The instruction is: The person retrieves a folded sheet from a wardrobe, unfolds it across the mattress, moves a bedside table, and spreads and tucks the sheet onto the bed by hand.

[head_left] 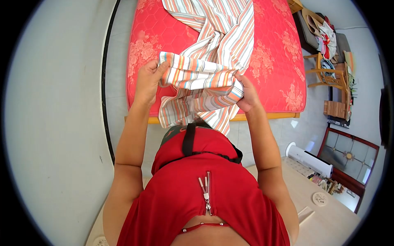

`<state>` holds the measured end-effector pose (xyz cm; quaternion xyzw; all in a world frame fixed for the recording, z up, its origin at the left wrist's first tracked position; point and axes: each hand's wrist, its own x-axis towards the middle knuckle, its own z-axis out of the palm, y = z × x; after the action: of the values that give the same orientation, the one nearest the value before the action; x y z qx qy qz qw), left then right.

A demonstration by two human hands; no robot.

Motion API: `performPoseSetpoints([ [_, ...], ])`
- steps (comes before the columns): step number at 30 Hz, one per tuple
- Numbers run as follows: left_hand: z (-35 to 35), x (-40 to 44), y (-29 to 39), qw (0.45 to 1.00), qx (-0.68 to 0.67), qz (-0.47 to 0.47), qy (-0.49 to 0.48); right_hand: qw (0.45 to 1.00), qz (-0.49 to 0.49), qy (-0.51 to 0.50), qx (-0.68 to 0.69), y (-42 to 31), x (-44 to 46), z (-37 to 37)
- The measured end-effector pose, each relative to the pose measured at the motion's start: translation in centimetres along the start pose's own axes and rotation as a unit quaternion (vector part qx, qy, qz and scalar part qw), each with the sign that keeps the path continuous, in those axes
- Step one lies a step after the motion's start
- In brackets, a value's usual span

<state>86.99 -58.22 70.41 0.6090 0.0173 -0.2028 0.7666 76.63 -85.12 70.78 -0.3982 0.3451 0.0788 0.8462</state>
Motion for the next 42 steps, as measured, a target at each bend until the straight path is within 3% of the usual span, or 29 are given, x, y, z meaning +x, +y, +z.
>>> performPoseSetpoints([
  [2,0.2,0.0,0.2,1.0,-0.007,0.01,-0.005,0.995,0.0,0.035,-0.095,0.1,0.4,-0.6],
  [3,0.2,-0.1,0.2,1.0,-0.011,0.016,-0.007,0.965,-0.103,0.038,-0.238,0.6,0.7,-0.9],
  [5,0.5,-0.4,0.3,0.998,0.042,0.036,-0.018,0.816,-0.295,0.044,-0.495,1.6,1.1,-0.8],
  [7,1.4,-1.0,0.7,0.99,0.123,0.046,-0.047,0.678,-0.429,-0.031,-0.596,0.5,-0.7,2.7],
  [8,2.2,-1.6,0.8,0.981,0.176,0.046,-0.068,0.676,-0.428,-0.113,-0.59,0.8,-0.4,3.3],
  [9,3.1,-2.4,0.9,0.968,0.229,0.046,-0.089,0.702,-0.347,-0.162,-0.601,1.3,-0.7,4.1],
  [10,3.8,-2.9,0.5,0.955,0.252,0.098,-0.122,0.696,-0.37,-0.196,-0.583,2.0,-0.9,5.0],
  [12,5.0,-3.7,-1.0,0.916,0.291,0.204,-0.185,0.718,-0.17,-0.228,-0.635,4.2,0.4,4.9],
  [16,5.9,-4.1,-3.7,0.937,0.23,0.245,-0.099,0.757,-0.194,-0.177,-0.598,6.1,2.6,4.4],
  [19,6.5,-2.8,-5.8,0.915,0.265,0.302,0.021,0.789,-0.203,-0.083,-0.574,0.8,0.8,5.9],
  [20,6.6,-2.7,-6.9,0.927,0.274,0.256,0.026,0.833,-0.205,-0.059,-0.51,-0.6,1.9,4.6],
  [22,5.8,-1.7,-11.5,0.92,0.325,0.216,0.025,0.8,-0.257,-0.154,-0.52,-8.1,3.8,0.3],
  [23,5.1,-1.1,-14.0,0.916,0.35,0.195,0.025,0.841,-0.306,-0.087,-0.437,-12.3,1.8,-1.4],
  [25,3.0,-0.7,-18.6,0.893,0.436,0.108,0.0,0.869,-0.392,-0.023,-0.301,-22.0,-4.9,-5.6],
  [27,0.9,-1.1,-24.1,0.87,0.491,0.038,-0.018,0.851,-0.486,0.057,-0.192,-32.1,-11.2,-17.7],
  [29,-0.7,-2.5,-29.6,0.909,0.413,-0.058,0.008,0.806,-0.567,0.159,-0.065,-41.8,-19.0,-34.3],
  [31,1.7,-5.3,-29.8,0.921,0.332,-0.19,0.07,0.725,-0.631,0.271,0.042,-47.0,-27.7,-49.3],
  [33,3.8,-7.6,-31.9,0.916,0.243,-0.291,0.131,0.659,-0.658,0.354,0.083,-46.7,-34.9,-58.1],
  [35,5.6,-8.2,-36.4,0.901,0.154,-0.359,0.19,0.648,-0.635,0.412,0.081,-43.2,-38.1,-59.7],
  [36,8.4,-9.2,-35.3,0.909,0.14,-0.341,0.195,0.673,-0.606,0.417,0.072,-42.0,-39.1,-62.1],
  [39,10.7,-8.3,-39.5,0.87,0.44,-0.211,0.067,0.781,-0.482,0.395,0.022,-37.4,-39.6,-65.9],
  [40,11.4,-7.5,-41.3,0.865,0.472,-0.165,0.051,0.812,-0.442,0.381,0.009,-36.1,-38.9,-66.7],
  [42,14.8,-6.5,-40.7,0.854,0.504,-0.128,0.003,0.847,-0.379,0.374,0.011,-32.7,-36.4,-62.8],
])
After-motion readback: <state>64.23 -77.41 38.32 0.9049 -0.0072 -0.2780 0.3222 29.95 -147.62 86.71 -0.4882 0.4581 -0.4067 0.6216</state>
